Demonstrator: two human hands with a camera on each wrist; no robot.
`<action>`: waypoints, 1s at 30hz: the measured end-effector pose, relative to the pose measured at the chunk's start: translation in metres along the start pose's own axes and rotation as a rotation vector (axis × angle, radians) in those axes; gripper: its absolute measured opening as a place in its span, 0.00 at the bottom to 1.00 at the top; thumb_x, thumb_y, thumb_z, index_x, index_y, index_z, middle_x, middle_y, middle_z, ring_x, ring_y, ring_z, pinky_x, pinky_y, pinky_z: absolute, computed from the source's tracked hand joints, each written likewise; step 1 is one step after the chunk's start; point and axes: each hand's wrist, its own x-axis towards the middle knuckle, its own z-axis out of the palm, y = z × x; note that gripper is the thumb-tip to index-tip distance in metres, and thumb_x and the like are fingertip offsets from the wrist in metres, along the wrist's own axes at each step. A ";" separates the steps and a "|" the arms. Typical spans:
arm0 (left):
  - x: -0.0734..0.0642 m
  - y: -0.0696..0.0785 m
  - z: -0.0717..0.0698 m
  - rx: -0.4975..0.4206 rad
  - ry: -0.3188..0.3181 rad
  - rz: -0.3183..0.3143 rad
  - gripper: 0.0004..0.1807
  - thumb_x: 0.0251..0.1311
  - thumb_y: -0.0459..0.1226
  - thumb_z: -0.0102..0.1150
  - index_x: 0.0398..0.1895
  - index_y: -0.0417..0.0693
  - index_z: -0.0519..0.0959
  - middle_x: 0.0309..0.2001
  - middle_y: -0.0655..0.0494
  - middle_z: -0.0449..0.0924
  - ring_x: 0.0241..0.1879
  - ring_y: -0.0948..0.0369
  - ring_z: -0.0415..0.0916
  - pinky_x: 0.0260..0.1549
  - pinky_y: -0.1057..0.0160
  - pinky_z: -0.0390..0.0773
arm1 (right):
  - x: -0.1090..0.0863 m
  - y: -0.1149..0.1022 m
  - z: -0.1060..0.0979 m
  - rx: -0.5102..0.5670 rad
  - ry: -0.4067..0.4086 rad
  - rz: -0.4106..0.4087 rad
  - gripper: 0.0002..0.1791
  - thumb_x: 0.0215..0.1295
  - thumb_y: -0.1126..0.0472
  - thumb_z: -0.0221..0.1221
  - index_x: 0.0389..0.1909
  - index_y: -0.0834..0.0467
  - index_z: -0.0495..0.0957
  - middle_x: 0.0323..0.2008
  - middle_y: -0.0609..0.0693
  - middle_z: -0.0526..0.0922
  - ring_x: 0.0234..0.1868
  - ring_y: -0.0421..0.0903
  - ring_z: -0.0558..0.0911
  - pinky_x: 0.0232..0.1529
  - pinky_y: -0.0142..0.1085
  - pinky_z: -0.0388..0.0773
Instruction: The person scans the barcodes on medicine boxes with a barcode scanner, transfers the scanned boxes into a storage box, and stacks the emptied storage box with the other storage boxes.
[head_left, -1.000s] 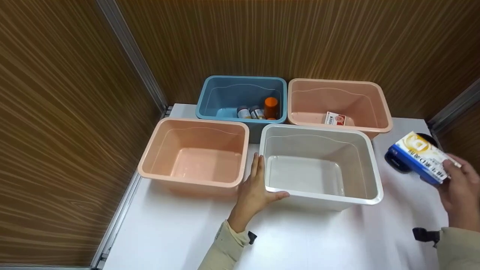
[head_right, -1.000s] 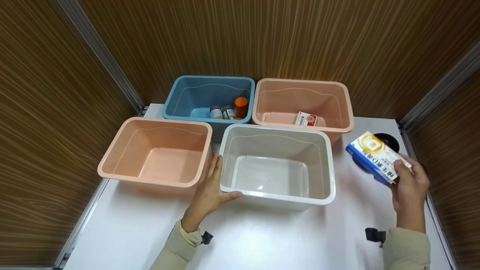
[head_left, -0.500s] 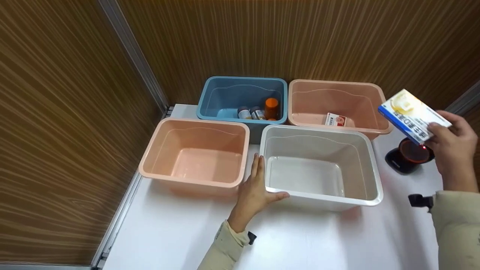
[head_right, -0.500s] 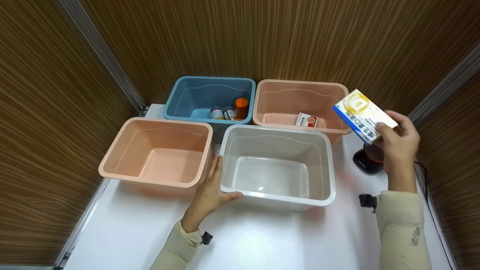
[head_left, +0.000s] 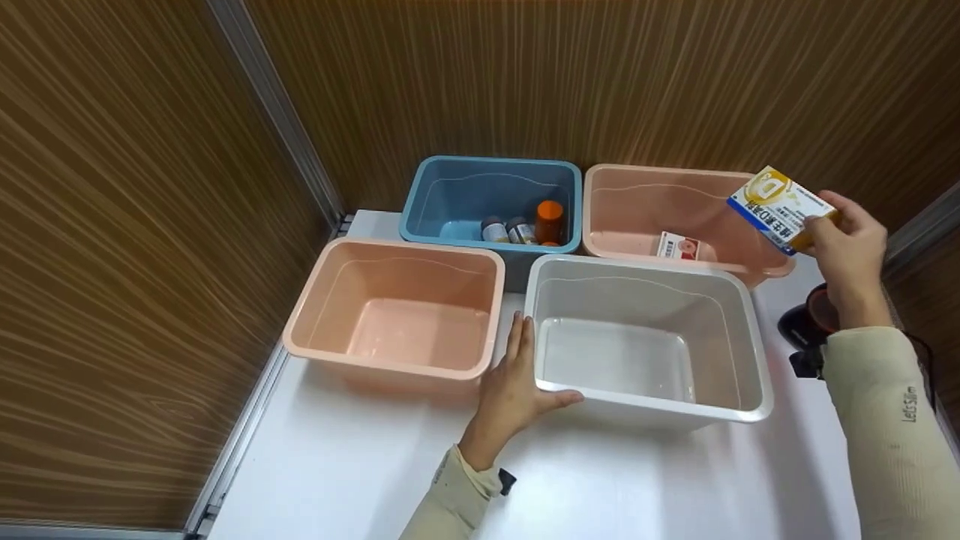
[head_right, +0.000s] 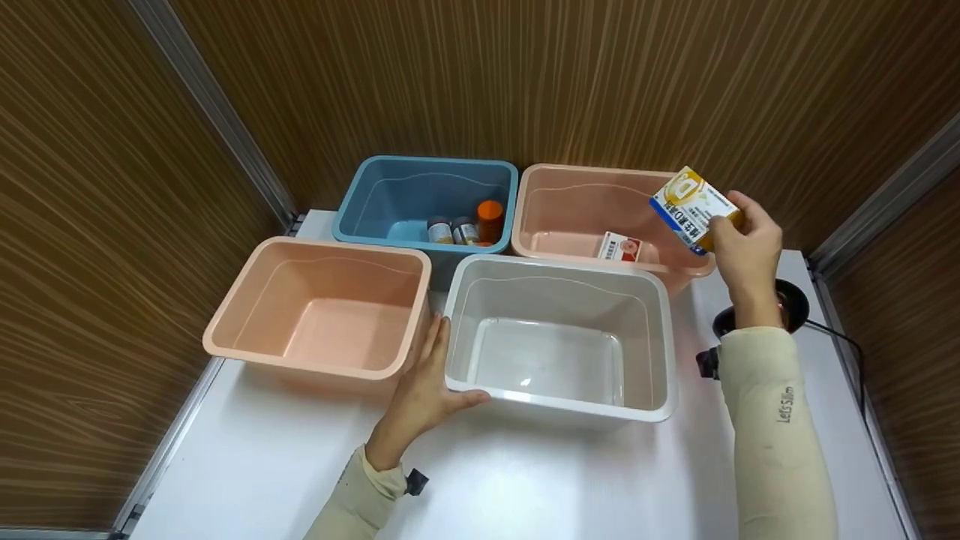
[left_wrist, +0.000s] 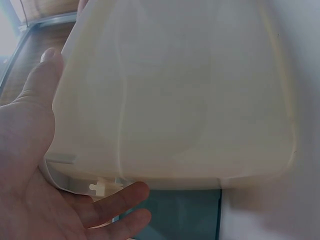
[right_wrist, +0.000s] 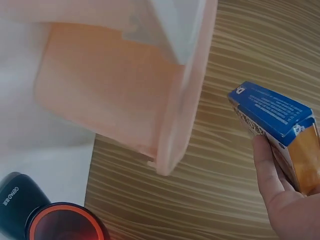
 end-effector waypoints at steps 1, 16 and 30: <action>0.000 0.000 0.000 -0.001 0.001 0.003 0.74 0.28 0.75 0.61 0.76 0.54 0.36 0.75 0.62 0.26 0.63 0.51 0.59 0.45 0.48 0.72 | 0.002 0.002 0.001 -0.053 -0.007 0.004 0.29 0.66 0.60 0.57 0.68 0.49 0.65 0.64 0.55 0.65 0.58 0.47 0.69 0.35 0.23 0.75; 0.001 0.000 0.002 0.001 0.018 -0.001 0.74 0.27 0.77 0.58 0.76 0.53 0.37 0.75 0.60 0.30 0.62 0.53 0.61 0.43 0.50 0.72 | 0.019 0.030 0.010 -0.699 -0.070 -0.024 0.33 0.67 0.45 0.50 0.68 0.28 0.44 0.71 0.57 0.53 0.66 0.61 0.59 0.56 0.52 0.64; -0.001 0.000 0.000 -0.018 0.019 0.021 0.74 0.27 0.77 0.58 0.76 0.51 0.38 0.75 0.59 0.32 0.56 0.52 0.68 0.46 0.51 0.73 | 0.026 0.046 0.010 -0.809 -0.081 -0.018 0.33 0.69 0.47 0.49 0.70 0.36 0.45 0.71 0.53 0.53 0.65 0.60 0.63 0.55 0.52 0.66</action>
